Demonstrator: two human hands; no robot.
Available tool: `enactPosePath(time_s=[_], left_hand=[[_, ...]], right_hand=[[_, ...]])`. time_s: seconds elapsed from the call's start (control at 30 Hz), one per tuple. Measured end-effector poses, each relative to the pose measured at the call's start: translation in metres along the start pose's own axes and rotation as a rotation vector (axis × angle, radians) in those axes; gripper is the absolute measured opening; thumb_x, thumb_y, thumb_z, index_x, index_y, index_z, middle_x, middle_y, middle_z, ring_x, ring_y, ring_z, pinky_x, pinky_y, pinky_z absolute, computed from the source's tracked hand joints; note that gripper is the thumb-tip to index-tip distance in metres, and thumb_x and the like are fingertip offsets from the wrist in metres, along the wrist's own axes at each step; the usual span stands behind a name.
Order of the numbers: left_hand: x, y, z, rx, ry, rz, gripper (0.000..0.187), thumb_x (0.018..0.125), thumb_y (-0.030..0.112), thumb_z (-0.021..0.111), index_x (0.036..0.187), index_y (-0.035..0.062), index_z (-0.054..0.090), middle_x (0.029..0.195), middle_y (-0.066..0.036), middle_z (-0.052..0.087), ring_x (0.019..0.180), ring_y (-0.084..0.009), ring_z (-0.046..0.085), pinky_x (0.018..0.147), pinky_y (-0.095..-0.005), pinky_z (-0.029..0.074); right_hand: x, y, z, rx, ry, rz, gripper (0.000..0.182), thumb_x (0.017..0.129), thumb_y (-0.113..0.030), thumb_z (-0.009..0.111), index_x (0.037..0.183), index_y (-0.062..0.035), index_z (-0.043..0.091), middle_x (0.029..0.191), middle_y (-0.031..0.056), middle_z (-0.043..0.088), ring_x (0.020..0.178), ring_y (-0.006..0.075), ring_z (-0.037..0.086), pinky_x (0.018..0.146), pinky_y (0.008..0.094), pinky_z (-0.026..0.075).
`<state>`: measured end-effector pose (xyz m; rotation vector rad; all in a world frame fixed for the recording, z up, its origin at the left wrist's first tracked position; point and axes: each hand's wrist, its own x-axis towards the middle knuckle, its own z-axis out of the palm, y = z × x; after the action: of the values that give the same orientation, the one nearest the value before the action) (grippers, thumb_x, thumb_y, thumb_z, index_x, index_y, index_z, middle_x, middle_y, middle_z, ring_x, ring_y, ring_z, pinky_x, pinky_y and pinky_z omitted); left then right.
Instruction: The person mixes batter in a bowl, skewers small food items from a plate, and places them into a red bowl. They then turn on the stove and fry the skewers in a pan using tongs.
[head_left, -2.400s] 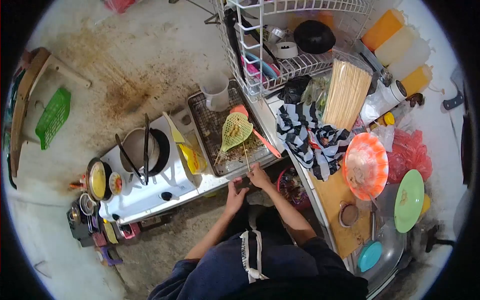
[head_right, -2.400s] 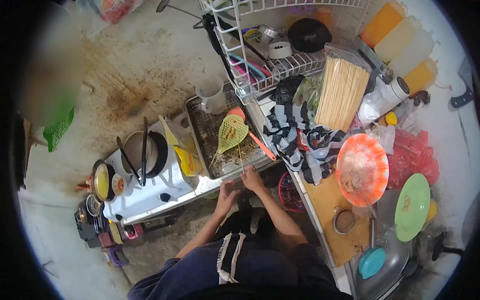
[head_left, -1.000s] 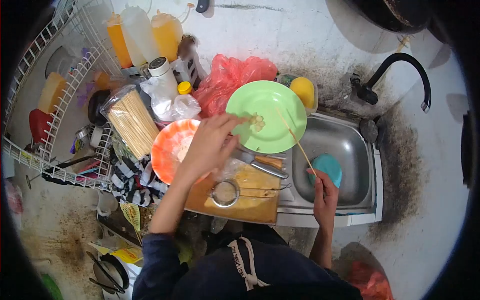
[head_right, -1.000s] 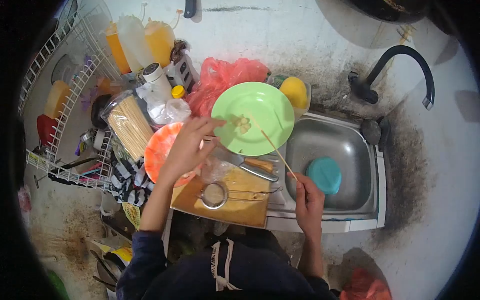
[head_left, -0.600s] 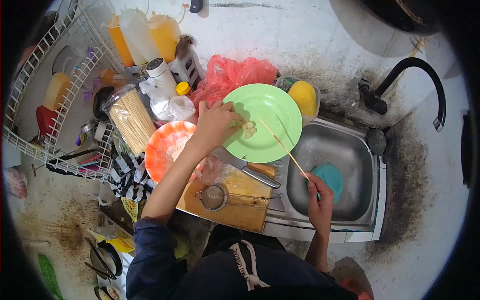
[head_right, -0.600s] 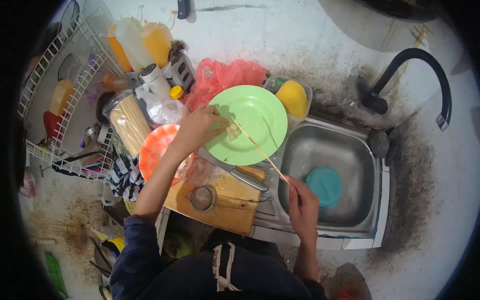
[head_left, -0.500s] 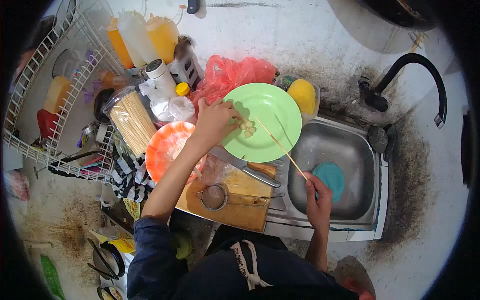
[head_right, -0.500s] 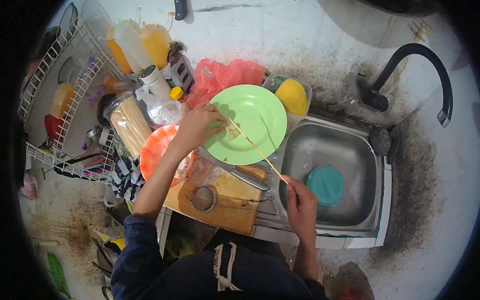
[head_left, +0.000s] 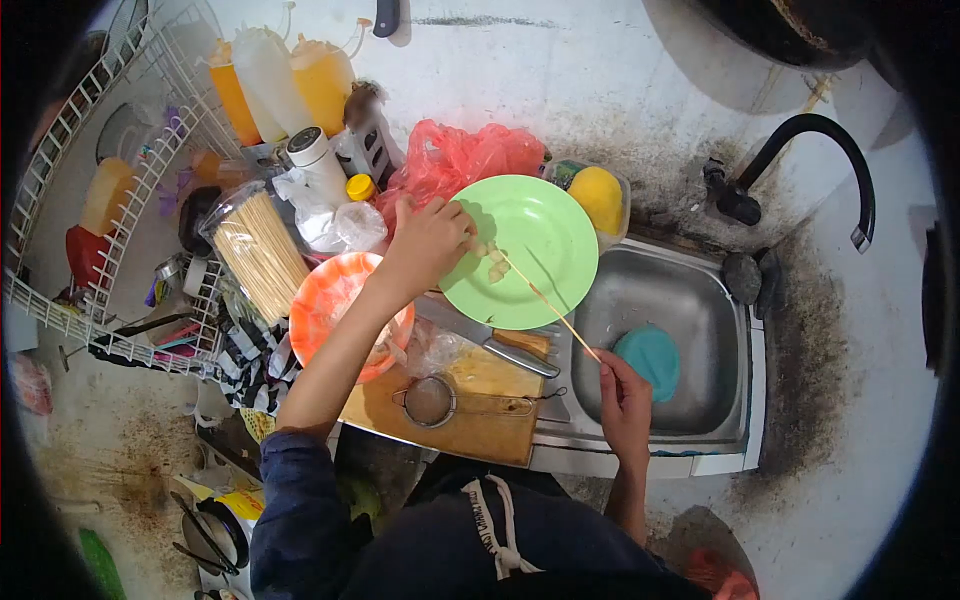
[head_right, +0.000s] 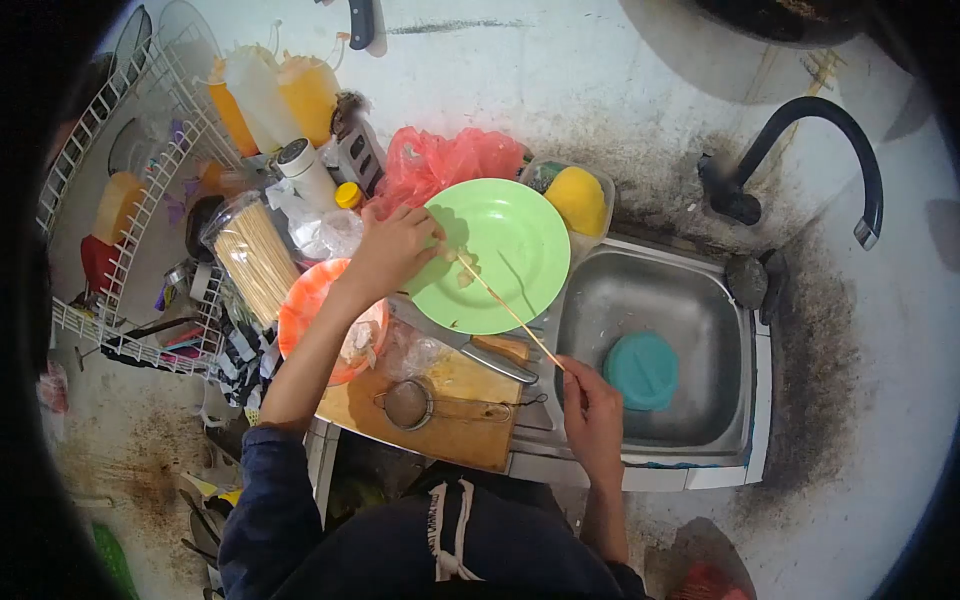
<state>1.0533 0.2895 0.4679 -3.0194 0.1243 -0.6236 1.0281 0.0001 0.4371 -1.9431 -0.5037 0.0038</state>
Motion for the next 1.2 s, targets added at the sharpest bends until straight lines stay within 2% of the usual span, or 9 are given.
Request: enactPosePath(time_s=[0.1,0.17,0.27,0.4,0.47,0.7,1.0,1.07,1.2], left_hand=[[-0.001,-0.004,-0.012,-0.178,0.003,-0.047,0.015,0.074,0.021,0.058,0.087,0.0136,0.055,0.086,0.000,0.056,0.088,-0.0166,0.050,0.084,-0.0452,0.025],[-0.003,-0.005,-0.011,-0.251,0.037,-0.098,0.015,0.073,0.019,0.059,0.087,0.0132,0.055,0.085,-0.001,0.058,0.085,-0.0176,0.052,0.082,-0.0433,0.026],[-0.005,-0.008,-0.008,-0.260,0.058,-0.067,0.015,0.074,0.020,0.059,0.086,0.0133,0.056,0.085,0.000,0.059,0.084,-0.0175,0.052,0.079,-0.0418,0.026],[-0.006,-0.007,-0.002,-0.302,0.030,-0.068,0.014,0.073,0.020,0.059,0.085,0.0135,0.056,0.086,0.001,0.059,0.083,-0.0170,0.052,0.079,-0.0423,0.025],[-0.006,-0.007,0.000,-0.280,-0.028,-0.055,0.013,0.072,0.020,0.060,0.082,0.0132,0.059,0.083,0.001,0.059,0.083,-0.0165,0.052,0.079,-0.0466,0.026],[-0.005,-0.012,0.002,-0.224,-0.072,-0.007,0.015,0.072,0.021,0.060,0.086,0.0159,0.059,0.087,0.002,0.057,0.087,-0.0162,0.050,0.077,-0.0437,0.024],[-0.004,-0.028,-0.003,-0.221,0.078,0.033,0.015,0.073,0.020,0.059,0.088,0.0150,0.057,0.087,0.001,0.057,0.086,-0.0170,0.050,0.081,-0.0487,0.022],[-0.004,-0.028,-0.014,-0.288,0.088,0.003,0.017,0.073,0.018,0.060,0.088,0.0126,0.058,0.086,-0.001,0.058,0.081,-0.0182,0.050,0.080,-0.0435,0.028],[-0.009,-0.029,-0.012,-0.632,0.098,-0.085,0.016,0.074,0.022,0.060,0.086,0.0122,0.060,0.080,0.000,0.059,0.076,-0.0149,0.050,0.081,-0.0423,0.026]], right_hand=[[0.000,-0.006,0.006,0.032,0.006,0.008,0.018,0.085,-0.010,0.047,0.096,-0.0001,0.058,0.059,-0.0017,0.046,0.052,0.0031,0.033,0.044,0.0185,0.025],[0.002,-0.006,0.012,-0.021,0.020,-0.035,0.018,0.083,-0.007,0.049,0.096,0.0002,0.057,0.068,0.0089,0.057,0.053,0.0120,0.050,0.050,0.0250,0.042],[0.006,-0.013,0.015,-0.169,-0.009,-0.022,0.018,0.082,-0.006,0.049,0.096,-0.0008,0.058,0.073,0.0119,0.059,0.058,0.0164,0.056,0.051,0.0270,0.044],[0.011,-0.014,0.024,-0.140,0.078,-0.105,0.018,0.081,-0.006,0.050,0.096,-0.0026,0.059,0.073,0.0130,0.059,0.059,0.0203,0.057,0.052,0.0300,0.044],[0.016,-0.013,0.025,-0.258,0.060,-0.175,0.019,0.078,-0.005,0.051,0.095,-0.0041,0.059,0.070,0.0119,0.058,0.057,0.0227,0.056,0.052,0.0316,0.043],[0.029,-0.024,0.023,-0.396,0.009,-0.248,0.023,0.074,-0.004,0.053,0.096,-0.0069,0.059,0.065,0.0097,0.056,0.054,0.0235,0.053,0.051,0.0341,0.041],[0.038,-0.036,0.018,-0.644,-0.075,-0.381,0.022,0.073,-0.006,0.054,0.094,-0.0081,0.060,0.061,0.0075,0.053,0.053,0.0234,0.052,0.052,0.0335,0.040],[0.037,-0.042,0.017,-0.661,-0.074,-0.370,0.021,0.073,-0.006,0.054,0.093,-0.0076,0.060,0.062,0.0075,0.054,0.054,0.0228,0.052,0.053,0.0330,0.040],[0.028,-0.051,0.015,-0.655,-0.022,-0.387,0.022,0.072,-0.006,0.055,0.093,-0.0076,0.060,0.062,0.0070,0.054,0.054,0.0225,0.052,0.054,0.0331,0.040]])
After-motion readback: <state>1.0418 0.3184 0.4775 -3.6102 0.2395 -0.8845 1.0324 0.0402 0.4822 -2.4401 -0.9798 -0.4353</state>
